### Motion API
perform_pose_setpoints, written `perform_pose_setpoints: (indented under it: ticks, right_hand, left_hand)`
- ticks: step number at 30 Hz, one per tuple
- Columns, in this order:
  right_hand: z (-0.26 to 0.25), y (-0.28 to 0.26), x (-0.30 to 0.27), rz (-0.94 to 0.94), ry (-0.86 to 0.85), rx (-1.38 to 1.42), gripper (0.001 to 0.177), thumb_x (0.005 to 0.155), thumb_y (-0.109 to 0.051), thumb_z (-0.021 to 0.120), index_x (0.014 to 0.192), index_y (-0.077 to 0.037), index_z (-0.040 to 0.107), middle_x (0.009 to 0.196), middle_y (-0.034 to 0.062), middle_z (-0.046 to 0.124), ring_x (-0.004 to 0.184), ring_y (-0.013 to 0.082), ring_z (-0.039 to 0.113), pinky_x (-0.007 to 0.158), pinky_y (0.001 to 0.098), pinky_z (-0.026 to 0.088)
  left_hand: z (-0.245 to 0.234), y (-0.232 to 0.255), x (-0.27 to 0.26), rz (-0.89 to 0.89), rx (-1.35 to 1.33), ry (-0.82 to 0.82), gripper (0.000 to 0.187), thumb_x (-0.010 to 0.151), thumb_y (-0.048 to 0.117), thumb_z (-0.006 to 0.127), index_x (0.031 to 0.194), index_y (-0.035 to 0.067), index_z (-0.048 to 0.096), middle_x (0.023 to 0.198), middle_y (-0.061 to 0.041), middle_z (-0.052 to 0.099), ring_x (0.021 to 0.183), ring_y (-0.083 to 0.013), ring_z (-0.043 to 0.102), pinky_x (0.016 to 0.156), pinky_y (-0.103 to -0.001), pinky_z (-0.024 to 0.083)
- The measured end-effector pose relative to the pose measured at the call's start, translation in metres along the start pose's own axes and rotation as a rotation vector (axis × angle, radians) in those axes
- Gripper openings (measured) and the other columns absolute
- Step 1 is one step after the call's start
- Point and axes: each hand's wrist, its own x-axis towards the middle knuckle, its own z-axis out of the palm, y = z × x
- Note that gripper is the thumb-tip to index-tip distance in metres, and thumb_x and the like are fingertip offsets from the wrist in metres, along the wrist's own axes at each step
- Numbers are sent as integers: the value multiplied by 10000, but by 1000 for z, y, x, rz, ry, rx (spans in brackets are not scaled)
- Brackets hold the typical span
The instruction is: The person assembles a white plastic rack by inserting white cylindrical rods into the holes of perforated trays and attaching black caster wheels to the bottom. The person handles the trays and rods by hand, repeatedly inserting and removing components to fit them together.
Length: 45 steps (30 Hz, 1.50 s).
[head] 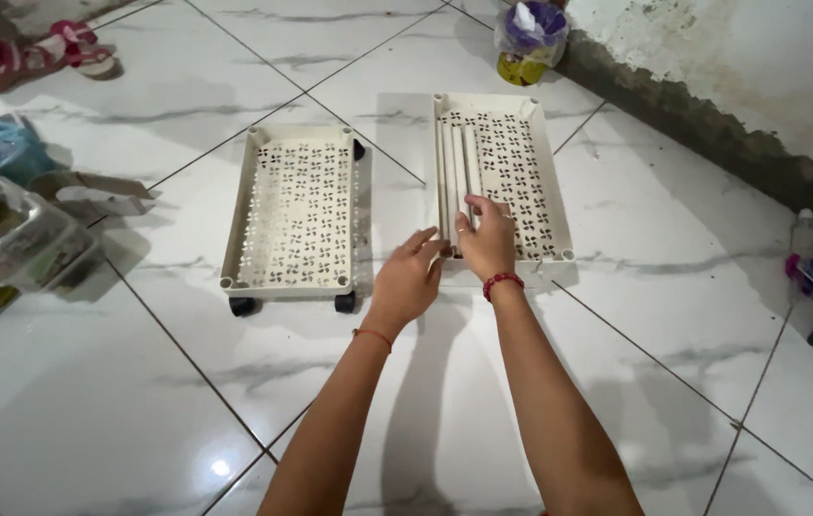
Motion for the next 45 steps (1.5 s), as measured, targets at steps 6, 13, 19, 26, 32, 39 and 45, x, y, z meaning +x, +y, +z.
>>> perform_pose_setpoints:
  ticks: [6,13,19,26,32,39,45]
  right_hand:
    - [2,-38,-7,-96,-20,9,300,902,-178,737,1185,-82,715,1132,159,656,1032,329,639,921,425,517]
    - [10,-79,-27,-151,-97,114,266,910,-160,713,1165,-84,704,1185,142,640,1076,302,647,915,406,522]
    - [34,-90,-53,-145,-193,95,258,903,-165,724,1149,-91,712,1181,158,641,1061,310,657,916,412,517]
    - [71,-77,-94,-124,-332,79,302,899,-198,729,1175,-79,696,1166,178,653,1070,314,657,913,404,533]
    - [102,-57,-113,45,-431,4,431,883,-269,740,1254,-68,652,1180,166,655,1077,310,657,929,403,526]
    - [130,-35,-121,74,-465,-28,563,874,-282,746,1341,-19,573,1233,180,646,1118,327,640,966,420,503]
    - [140,-28,-125,154,-545,9,602,903,-311,744,1373,5,540,1296,195,621,1154,337,625,971,412,506]
  left_hand:
    - [-15,-18,-13,-183,126,-84,266,892,168,684,1156,175,706,1325,-70,640,1224,-315,596,985,-488,487]
    - [-66,-36,-42,-351,243,-177,249,905,216,676,1150,199,714,1313,-34,651,1241,-290,580,1044,-503,433]
    - [-84,-64,-71,-479,354,-164,275,890,232,677,1160,191,708,1311,-30,638,1254,-270,567,1054,-524,418]
    - [-78,-94,-99,-465,448,-147,485,896,220,664,1367,160,566,1478,-49,524,1414,-281,423,1133,-589,302]
    - [-72,-117,-108,-388,481,-152,548,898,191,637,1434,151,527,1513,-46,508,1455,-265,398,1159,-583,285]
    - [-54,-127,-97,-335,518,-163,246,877,157,647,1117,159,701,1249,-28,690,1361,-267,527,1163,-609,291]
    - [-50,-118,-88,-353,541,-192,251,786,192,761,1019,132,689,1067,-62,713,1104,-273,649,1143,-585,323]
